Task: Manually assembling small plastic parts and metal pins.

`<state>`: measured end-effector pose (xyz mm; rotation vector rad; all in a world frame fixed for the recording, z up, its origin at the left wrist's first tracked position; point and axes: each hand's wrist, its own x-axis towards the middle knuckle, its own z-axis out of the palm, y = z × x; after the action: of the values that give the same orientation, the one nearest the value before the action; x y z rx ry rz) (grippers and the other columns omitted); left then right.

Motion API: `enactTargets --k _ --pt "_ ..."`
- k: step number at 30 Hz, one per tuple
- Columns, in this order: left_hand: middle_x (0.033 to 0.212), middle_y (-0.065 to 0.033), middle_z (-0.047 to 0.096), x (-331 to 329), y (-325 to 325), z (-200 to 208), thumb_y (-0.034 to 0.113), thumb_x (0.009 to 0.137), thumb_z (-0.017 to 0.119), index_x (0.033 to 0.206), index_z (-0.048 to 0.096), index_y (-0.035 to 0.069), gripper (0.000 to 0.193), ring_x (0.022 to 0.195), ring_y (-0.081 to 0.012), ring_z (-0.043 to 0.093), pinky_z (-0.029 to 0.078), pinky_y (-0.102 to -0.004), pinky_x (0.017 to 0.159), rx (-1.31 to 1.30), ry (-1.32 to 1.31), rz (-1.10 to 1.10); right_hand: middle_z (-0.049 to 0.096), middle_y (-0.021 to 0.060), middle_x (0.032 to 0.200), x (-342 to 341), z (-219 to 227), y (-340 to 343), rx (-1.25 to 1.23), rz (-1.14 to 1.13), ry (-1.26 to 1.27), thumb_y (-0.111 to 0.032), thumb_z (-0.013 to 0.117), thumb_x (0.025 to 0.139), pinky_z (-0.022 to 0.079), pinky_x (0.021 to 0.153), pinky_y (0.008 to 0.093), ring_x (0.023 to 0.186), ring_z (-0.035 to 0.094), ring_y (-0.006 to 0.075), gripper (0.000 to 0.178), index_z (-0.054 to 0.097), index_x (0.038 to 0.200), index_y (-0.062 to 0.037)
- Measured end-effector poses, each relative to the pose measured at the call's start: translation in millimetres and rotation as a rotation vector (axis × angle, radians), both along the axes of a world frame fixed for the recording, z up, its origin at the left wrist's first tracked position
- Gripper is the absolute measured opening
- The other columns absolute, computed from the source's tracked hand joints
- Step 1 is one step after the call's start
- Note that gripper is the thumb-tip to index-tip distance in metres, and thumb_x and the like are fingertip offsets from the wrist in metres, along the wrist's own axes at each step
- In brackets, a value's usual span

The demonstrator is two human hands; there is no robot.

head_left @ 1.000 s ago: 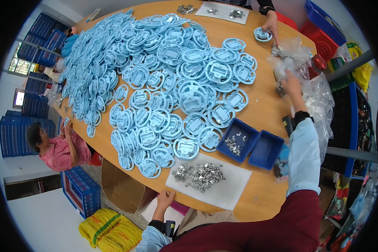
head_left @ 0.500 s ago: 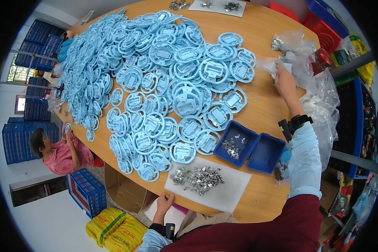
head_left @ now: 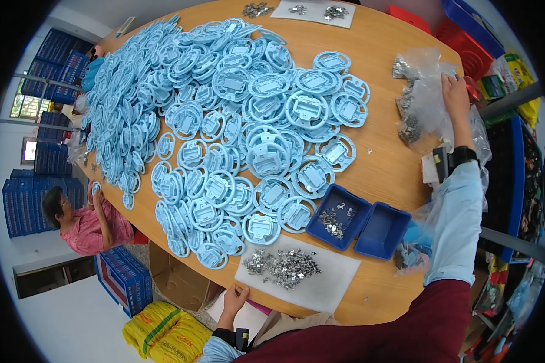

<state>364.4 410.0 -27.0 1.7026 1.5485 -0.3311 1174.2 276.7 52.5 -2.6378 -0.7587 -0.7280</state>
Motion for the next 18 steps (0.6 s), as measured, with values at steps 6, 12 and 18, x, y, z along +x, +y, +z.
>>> enactTargets --k 6,12,18 --pt "0.058 -0.0071 0.053 -5.1 -6.1 -3.1 0.035 0.076 0.068 0.068 0.049 0.004 0.038 0.054 -0.0158 0.051 0.042 -0.0293 0.053 0.017 -0.027 0.046 0.058 0.0291 0.1 46.8 -5.1 9.8 -0.274 -0.106 0.501 -0.039 0.043 0.086 0.043 0.087 0.0451 0.099 0.055 0.0421 0.048 0.061 0.101 0.0018" --pt "0.056 -0.0072 0.053 -3.6 -6.5 -3.9 0.035 0.076 0.068 0.068 0.048 0.004 0.038 0.052 -0.016 0.051 0.042 -0.0299 0.052 0.044 -0.045 0.006 0.059 0.0249 0.101 50.6 39.5 -5.1 0.022 -0.216 0.255 -0.04 0.038 0.083 0.043 0.085 0.0447 0.098 0.055 0.041 0.048 0.061 0.103 -0.0027" --pt "0.055 -0.0075 0.053 -9.2 -1.1 6.6 0.033 0.08 0.064 0.065 0.051 0.002 0.037 0.051 -0.0162 0.05 0.041 -0.0299 0.051 0.018 -0.11 -0.109 0.064 0.0106 0.096 -36.3 128.6 3.7 0.333 0.067 -0.051 -0.041 0.053 0.084 0.044 0.076 0.029 0.088 0.06 0.0208 0.042 0.06 0.113 -0.0115"
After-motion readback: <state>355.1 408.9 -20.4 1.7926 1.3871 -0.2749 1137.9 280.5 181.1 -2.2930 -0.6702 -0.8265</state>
